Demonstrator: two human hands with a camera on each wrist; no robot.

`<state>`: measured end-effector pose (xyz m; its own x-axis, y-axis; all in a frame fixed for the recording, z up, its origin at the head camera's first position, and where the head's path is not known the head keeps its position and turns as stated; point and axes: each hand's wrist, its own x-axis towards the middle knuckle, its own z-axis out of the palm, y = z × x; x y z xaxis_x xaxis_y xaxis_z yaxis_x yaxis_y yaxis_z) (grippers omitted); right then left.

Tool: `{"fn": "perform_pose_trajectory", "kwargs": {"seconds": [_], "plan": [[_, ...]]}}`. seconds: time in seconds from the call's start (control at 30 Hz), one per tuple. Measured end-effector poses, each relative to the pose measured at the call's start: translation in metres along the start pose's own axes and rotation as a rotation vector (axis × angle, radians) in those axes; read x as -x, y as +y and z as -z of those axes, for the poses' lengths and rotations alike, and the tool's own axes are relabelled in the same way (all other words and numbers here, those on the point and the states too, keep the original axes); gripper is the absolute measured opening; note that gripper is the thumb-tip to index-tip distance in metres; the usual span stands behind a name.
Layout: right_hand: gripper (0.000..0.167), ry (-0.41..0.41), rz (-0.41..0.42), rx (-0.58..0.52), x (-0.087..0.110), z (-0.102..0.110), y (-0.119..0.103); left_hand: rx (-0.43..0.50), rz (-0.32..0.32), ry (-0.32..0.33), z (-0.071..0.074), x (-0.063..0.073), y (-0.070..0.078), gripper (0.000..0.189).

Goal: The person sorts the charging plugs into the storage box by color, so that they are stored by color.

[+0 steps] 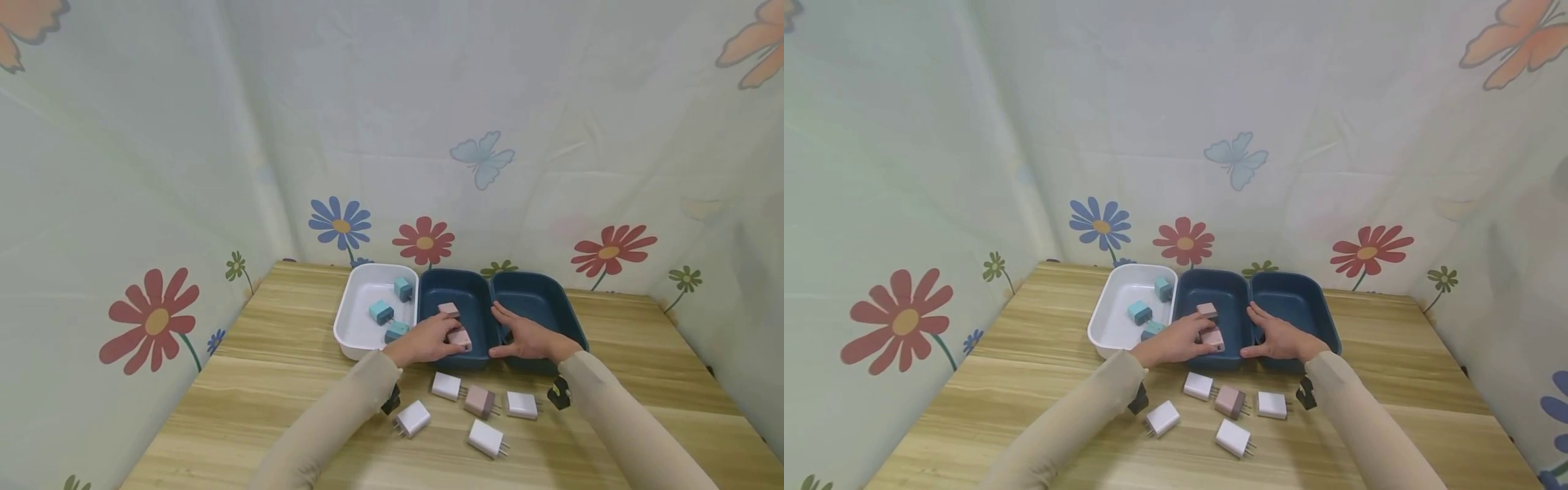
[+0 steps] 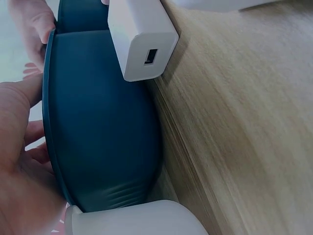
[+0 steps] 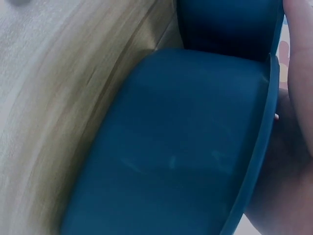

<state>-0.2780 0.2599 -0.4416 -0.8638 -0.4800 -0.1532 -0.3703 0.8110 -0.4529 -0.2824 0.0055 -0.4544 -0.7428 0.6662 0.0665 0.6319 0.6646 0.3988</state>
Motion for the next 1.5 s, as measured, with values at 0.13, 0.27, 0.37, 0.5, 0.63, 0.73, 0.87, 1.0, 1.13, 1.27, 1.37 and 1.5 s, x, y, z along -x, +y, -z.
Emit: {"fn": "perform_pose_trajectory", "kwargs": {"seconds": [0.13, 0.27, 0.37, 0.5, 0.63, 0.73, 0.87, 1.0, 1.13, 1.27, 1.37, 1.5], "plan": [[0.101, -0.004, -0.009, -0.001, 0.000, -0.001, 0.000, 0.003, 0.006, -0.007, -0.001, -0.001, 0.000, 0.052], [0.101, -0.001, -0.014, -0.008, -0.001, 0.000, 0.000, 0.000, 0.006, -0.008, -0.001, -0.001, 0.000, 0.052], [0.101, 0.001, -0.012, -0.006, -0.001, -0.001, 0.000, -0.005, -0.006, -0.008, -0.001, -0.002, 0.000, 0.050], [0.101, 0.005, -0.006, 0.005, 0.000, -0.002, 0.002, 0.017, -0.027, -0.004, -0.001, -0.002, -0.001, 0.050], [0.101, 0.005, -0.001, 0.000, -0.001, -0.003, 0.000, 0.018, -0.038, 0.021, 0.006, 0.006, 0.000, 0.047], [0.101, 0.004, -0.009, 0.012, -0.001, -0.003, 0.000, -0.005, -0.051, 0.050, 0.012, 0.014, 0.000, 0.043], [0.102, 0.002, -0.018, 0.023, 0.000, -0.002, 0.000, -0.012, -0.078, 0.056, 0.018, 0.028, 0.001, 0.037], [0.102, 0.004, -0.009, 0.006, 0.000, -0.002, 0.000, -0.034, -0.124, 0.046, 0.019, 0.042, 0.003, 0.037], [0.101, 0.002, 0.000, 0.004, 0.001, -0.001, 0.001, -0.046, -0.178, 0.044, 0.016, 0.052, 0.005, 0.037], [0.101, 0.002, 0.004, 0.003, 0.001, -0.001, 0.001, -0.043, -0.214, 0.012, 0.011, 0.060, 0.010, 0.037], [0.101, 0.005, 0.006, 0.006, 0.001, -0.002, 0.002, -0.056, -0.228, -0.034, 0.005, 0.062, 0.016, 0.037], [0.101, 0.003, 0.000, 0.015, 0.000, -0.002, 0.001, -0.069, -0.242, -0.102, -0.001, 0.061, 0.025, 0.041]]}}
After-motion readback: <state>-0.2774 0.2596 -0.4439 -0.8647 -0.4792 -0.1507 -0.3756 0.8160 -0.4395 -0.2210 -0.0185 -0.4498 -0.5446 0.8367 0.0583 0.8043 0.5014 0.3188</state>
